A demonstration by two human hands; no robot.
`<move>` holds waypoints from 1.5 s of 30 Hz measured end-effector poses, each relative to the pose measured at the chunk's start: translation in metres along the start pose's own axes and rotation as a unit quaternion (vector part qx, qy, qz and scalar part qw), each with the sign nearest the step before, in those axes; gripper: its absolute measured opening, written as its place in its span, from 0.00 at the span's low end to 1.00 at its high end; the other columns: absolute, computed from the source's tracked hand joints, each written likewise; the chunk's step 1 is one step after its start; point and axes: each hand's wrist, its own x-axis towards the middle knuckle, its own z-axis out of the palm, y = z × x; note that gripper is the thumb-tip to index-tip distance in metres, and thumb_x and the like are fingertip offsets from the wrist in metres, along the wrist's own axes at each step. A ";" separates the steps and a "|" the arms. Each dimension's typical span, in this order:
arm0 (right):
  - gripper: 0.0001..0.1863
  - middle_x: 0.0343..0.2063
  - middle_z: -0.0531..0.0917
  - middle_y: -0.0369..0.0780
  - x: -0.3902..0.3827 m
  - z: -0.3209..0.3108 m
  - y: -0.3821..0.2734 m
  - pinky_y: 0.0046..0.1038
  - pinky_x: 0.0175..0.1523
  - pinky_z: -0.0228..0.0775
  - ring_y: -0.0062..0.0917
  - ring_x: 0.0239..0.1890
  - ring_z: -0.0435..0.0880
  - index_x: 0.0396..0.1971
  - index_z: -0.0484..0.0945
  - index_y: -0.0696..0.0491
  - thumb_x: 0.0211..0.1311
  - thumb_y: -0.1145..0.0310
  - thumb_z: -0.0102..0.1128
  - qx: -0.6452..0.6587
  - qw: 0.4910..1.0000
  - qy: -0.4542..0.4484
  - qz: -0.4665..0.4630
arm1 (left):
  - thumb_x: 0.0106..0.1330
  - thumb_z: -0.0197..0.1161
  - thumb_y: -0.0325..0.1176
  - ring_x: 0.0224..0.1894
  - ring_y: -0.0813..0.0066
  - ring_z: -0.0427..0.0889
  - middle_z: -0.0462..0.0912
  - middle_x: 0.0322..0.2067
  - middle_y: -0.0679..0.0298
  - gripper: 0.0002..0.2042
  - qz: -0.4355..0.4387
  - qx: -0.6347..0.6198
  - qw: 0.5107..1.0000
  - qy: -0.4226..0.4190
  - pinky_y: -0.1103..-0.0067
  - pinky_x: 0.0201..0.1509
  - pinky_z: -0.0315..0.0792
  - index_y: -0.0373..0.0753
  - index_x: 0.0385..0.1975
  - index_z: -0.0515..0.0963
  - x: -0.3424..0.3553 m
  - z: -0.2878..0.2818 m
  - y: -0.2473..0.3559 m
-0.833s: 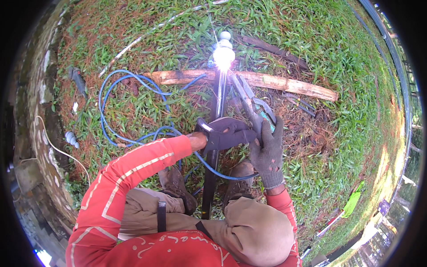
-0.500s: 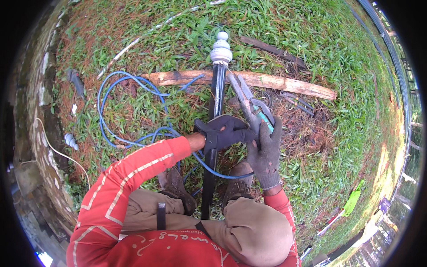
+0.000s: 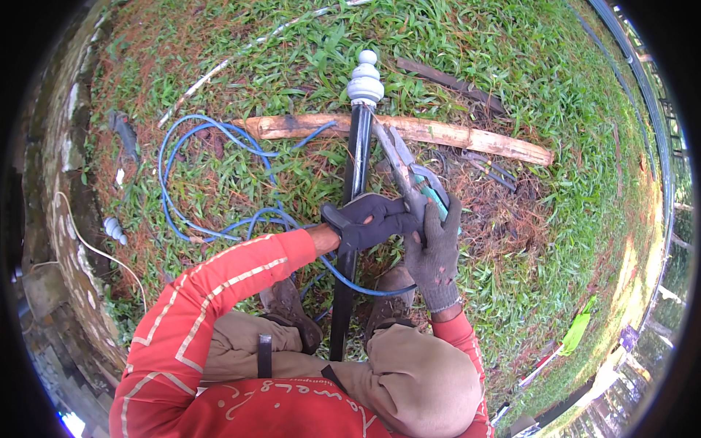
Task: The person welds a decorative metal cap onto a long black pole using a welding torch and wire, then handles a large curved metal pipe.
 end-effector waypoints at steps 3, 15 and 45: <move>0.34 0.75 0.67 0.68 0.000 0.000 0.000 0.54 0.73 0.73 0.70 0.73 0.74 0.72 0.74 0.62 0.66 0.74 0.72 -0.004 1.000 -0.019 0.024 | 0.85 0.63 0.45 0.54 0.75 0.89 0.95 0.52 0.62 0.17 -0.043 0.040 0.998 -0.014 0.73 0.65 0.80 0.42 0.61 0.89 0.002 -0.002 -0.002; 0.34 0.75 0.67 0.68 -0.001 0.003 0.008 0.54 0.73 0.74 0.70 0.72 0.75 0.73 0.73 0.62 0.68 0.74 0.70 0.006 1.000 -0.001 -0.010 | 0.84 0.63 0.41 0.50 0.74 0.91 0.96 0.48 0.60 0.15 0.003 0.007 1.000 0.001 0.72 0.62 0.81 0.40 0.57 0.90 0.003 0.001 -0.001; 0.33 0.75 0.67 0.64 0.006 0.003 0.007 0.52 0.68 0.80 0.66 0.71 0.78 0.72 0.74 0.62 0.67 0.73 0.70 -0.023 0.999 -0.047 -0.013 | 0.84 0.64 0.41 0.52 0.77 0.89 0.95 0.50 0.63 0.16 -0.002 0.015 1.000 0.008 0.72 0.62 0.81 0.41 0.62 0.87 0.001 -0.003 0.002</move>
